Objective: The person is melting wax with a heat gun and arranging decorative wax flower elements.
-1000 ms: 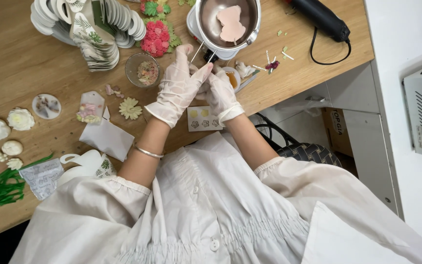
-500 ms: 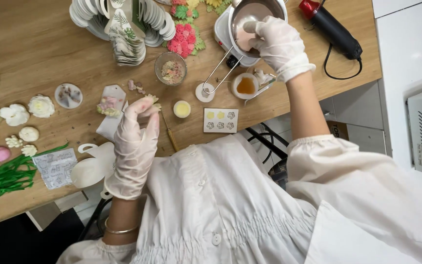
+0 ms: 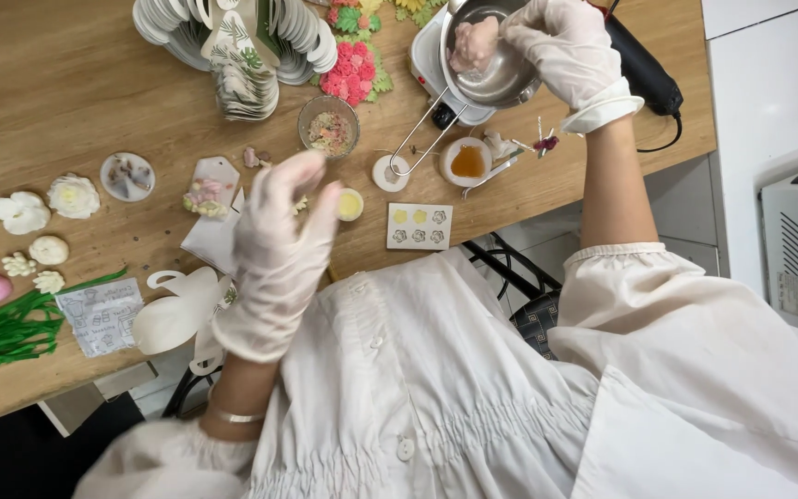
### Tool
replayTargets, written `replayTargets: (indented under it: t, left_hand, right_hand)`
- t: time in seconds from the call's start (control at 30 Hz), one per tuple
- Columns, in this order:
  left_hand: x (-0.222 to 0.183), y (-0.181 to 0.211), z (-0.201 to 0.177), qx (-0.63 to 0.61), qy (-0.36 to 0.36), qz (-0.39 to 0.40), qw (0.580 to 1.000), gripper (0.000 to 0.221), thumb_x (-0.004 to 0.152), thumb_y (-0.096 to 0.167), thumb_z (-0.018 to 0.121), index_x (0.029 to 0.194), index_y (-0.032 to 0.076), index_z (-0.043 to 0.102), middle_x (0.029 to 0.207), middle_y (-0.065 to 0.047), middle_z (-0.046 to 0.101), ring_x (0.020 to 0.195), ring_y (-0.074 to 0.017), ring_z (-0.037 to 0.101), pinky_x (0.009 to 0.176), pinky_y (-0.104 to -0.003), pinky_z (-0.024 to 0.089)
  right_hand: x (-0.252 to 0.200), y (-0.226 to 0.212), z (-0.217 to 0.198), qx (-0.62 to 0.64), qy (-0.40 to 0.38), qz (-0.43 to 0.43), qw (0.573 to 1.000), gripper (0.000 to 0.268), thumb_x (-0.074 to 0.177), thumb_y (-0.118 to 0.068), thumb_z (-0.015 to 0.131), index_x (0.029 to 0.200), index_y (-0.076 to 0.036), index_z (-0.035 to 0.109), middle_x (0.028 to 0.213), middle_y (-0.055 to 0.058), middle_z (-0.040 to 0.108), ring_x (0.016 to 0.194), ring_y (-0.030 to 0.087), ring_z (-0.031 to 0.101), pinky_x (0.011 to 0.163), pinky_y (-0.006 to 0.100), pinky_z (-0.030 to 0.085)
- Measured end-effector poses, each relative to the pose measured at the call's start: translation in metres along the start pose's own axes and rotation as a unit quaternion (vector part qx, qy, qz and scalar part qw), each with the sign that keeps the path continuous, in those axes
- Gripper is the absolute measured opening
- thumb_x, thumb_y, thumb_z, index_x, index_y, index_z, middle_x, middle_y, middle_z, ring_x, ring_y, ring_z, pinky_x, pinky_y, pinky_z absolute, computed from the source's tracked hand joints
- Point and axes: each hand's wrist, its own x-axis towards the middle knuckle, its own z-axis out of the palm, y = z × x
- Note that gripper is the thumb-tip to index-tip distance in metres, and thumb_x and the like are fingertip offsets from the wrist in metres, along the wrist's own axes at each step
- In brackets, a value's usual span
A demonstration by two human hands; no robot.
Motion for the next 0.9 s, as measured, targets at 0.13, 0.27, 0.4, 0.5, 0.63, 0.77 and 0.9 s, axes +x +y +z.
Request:
replayTargets:
  t: [0.13, 0.27, 0.4, 0.5, 0.63, 0.77, 0.9]
  left_hand:
    - [0.082, 0.04, 0.081, 0.066, -0.057, 0.182, 0.979, 0.072, 0.089, 0.031, 0.087, 0.143, 0.006, 0.048, 0.135, -0.016, 0.057, 0.123, -0.0318, 0.059, 0.104, -0.042, 0.053]
    - [0.152, 0.015, 0.208, 0.173, -0.119, 0.187, 0.96, 0.099, 0.069, 0.052, 0.095, 0.143, 0.008, 0.044, 0.136, -0.018, 0.054, 0.123, -0.0351, 0.056, 0.097, -0.044, 0.053]
    - [0.158, 0.021, 0.24, -0.036, -0.102, 0.306, 0.946, 0.077, 0.074, 0.035, 0.091, 0.132, 0.01, 0.046, 0.116, -0.014, 0.065, 0.107, -0.0333, 0.065, 0.087, -0.043, 0.057]
    - [0.148, 0.041, 0.235, -0.083, -0.182, 0.131, 0.971, 0.05, 0.098, 0.016, 0.06, 0.143, 0.005, 0.042, 0.085, -0.013, 0.07, 0.076, -0.0306, 0.072, 0.071, -0.044, 0.058]
    - [0.133, 0.037, 0.211, -0.027, -0.178, 0.188, 0.966, 0.014, 0.096, 0.015, 0.062, 0.108, 0.009, 0.057, 0.074, -0.016, 0.067, 0.069, -0.0355, 0.07, 0.064, -0.047, 0.054]
    - [0.118, 0.021, 0.192, -0.016, -0.245, 0.15, 0.958, 0.011, 0.092, 0.01, 0.064, 0.102, 0.011, 0.06, 0.078, -0.016, 0.069, 0.073, -0.0354, 0.071, 0.064, -0.044, 0.056]
    - [0.141, 0.047, 0.185, -0.082, -0.222, 0.14, 0.962, 0.03, 0.082, 0.015, 0.074, 0.106, 0.008, 0.057, 0.079, -0.011, 0.07, 0.075, -0.0287, 0.073, 0.067, -0.041, 0.058]
  right_hand:
    - [-0.011, 0.005, -0.006, 0.207, 0.023, 0.023, 0.978, 0.01, 0.108, -0.008, 0.069, 0.101, -0.002, 0.073, 0.091, 0.001, 0.07, 0.078, 0.008, 0.06, 0.069, 0.023, 0.049]
    - [-0.028, -0.019, -0.015, 0.291, 0.082, -0.04, 0.952, 0.008, 0.11, -0.005, 0.066, 0.106, 0.001, 0.07, 0.099, 0.004, 0.073, 0.09, 0.01, 0.069, 0.079, 0.024, 0.057]
    - [-0.037, -0.043, -0.022, 0.399, 0.095, -0.061, 0.91, 0.015, 0.111, -0.008, 0.061, 0.101, 0.002, 0.066, 0.093, 0.008, 0.073, 0.081, 0.015, 0.071, 0.075, 0.025, 0.056]
    - [-0.033, -0.021, -0.009, 0.448, 0.187, -0.097, 0.869, 0.008, 0.112, -0.005, 0.061, 0.108, 0.002, 0.061, 0.102, 0.012, 0.073, 0.088, 0.017, 0.069, 0.085, 0.029, 0.058]
    - [-0.031, 0.02, -0.013, 0.541, 0.221, -0.103, 0.805, 0.01, 0.113, -0.001, 0.057, 0.103, -0.001, 0.059, 0.087, 0.005, 0.059, 0.073, 0.013, 0.053, 0.071, 0.026, 0.046]
    - [-0.032, 0.051, -0.068, 0.52, 0.286, -0.131, 0.794, 0.014, 0.107, 0.0, 0.058, 0.095, -0.006, 0.056, 0.082, 0.005, 0.055, 0.071, 0.015, 0.048, 0.067, 0.03, 0.04]
    - [-0.048, -0.001, -0.09, 0.535, 0.216, -0.046, 0.816, 0.015, 0.115, -0.005, 0.06, 0.1, -0.005, 0.06, 0.085, 0.004, 0.055, 0.078, 0.013, 0.05, 0.067, 0.027, 0.037]
